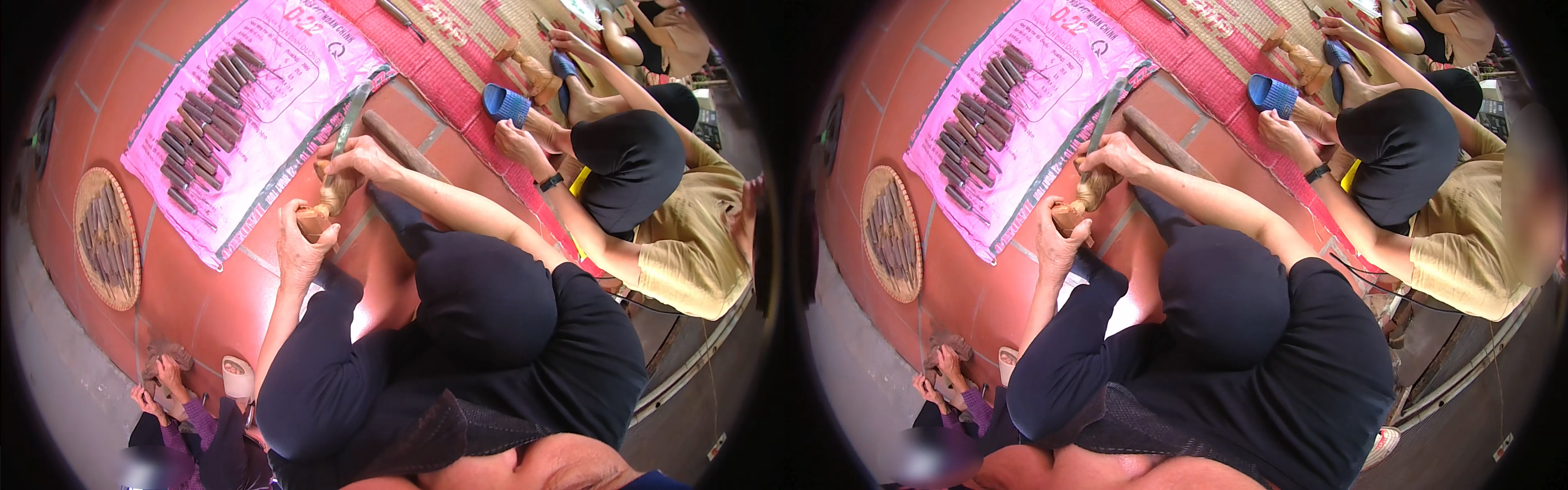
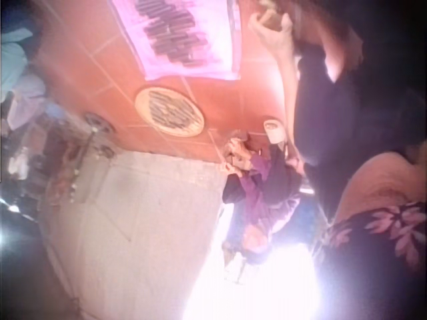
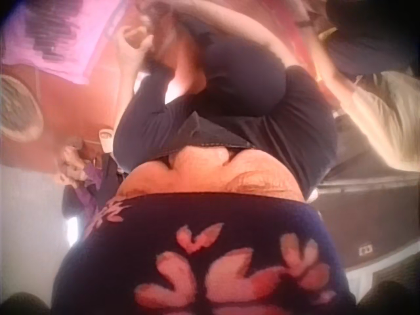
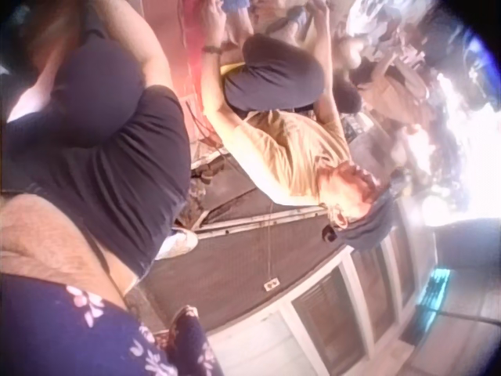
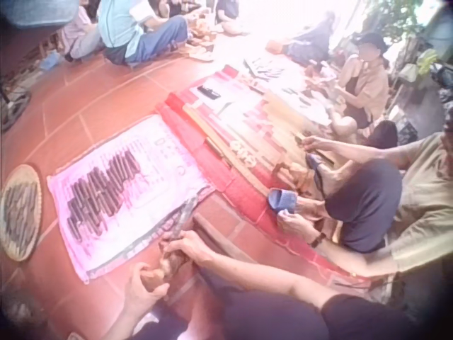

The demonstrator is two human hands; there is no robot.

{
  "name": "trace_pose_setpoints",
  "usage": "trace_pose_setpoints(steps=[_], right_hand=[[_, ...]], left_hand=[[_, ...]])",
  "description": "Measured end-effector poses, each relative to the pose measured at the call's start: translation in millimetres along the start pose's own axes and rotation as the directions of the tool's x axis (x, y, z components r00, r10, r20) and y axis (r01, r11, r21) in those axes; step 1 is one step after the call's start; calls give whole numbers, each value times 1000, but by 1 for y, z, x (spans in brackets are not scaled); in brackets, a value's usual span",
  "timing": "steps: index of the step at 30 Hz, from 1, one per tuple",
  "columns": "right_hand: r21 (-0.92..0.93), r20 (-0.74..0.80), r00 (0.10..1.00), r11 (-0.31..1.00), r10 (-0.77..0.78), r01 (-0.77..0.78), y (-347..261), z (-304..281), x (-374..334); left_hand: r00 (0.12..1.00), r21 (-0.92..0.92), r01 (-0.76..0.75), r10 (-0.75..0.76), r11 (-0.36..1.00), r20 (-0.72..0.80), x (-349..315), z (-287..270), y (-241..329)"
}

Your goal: The person carves a small wooden object using a knife while sitting on the floor. They hold the object in one hand and use the knife in the other to shape it, occasionally adjusting their grip.

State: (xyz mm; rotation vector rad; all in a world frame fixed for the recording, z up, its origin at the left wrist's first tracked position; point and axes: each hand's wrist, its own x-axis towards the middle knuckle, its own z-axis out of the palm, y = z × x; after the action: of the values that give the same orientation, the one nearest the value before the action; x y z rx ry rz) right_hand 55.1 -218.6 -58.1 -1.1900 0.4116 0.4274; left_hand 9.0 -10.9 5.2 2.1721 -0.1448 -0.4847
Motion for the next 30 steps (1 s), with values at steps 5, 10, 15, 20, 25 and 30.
trace_pose_setpoints(steps=[5, 10, 15, 20, 25, 30], right_hand=[[115, -24, 1000, 993, 1, 2, -1, -7, 7], [-32, 91, 996, 999, 12, -10, -2, 1, 0], [123, -32, 999, 992, -9, 13, 5, -13, 11], [-102, 54, 998, 994, -28, 33, -6, 7, -2], [61, -28, 1000, 998, -3, 5, 7, -20, 15], [-157, 85, 995, 986, -51, 63, 1, 3, 3]], left_hand=[[1000, 16, -18, 18, 1000, 12, -1, -1, 1], [999, -73, 46, -46, 996, 4, -1, 0, -5], [1000, 6, -9, 10, 1000, -3, -1, 0, -5], [1000, -27, 25, -26, 999, -12, -2, -2, -3], [1000, -25, -1, 2, 1000, 12, 0, -1, -1], [1000, -13, 16, -16, 1000, -1, 1, -1, -4]])
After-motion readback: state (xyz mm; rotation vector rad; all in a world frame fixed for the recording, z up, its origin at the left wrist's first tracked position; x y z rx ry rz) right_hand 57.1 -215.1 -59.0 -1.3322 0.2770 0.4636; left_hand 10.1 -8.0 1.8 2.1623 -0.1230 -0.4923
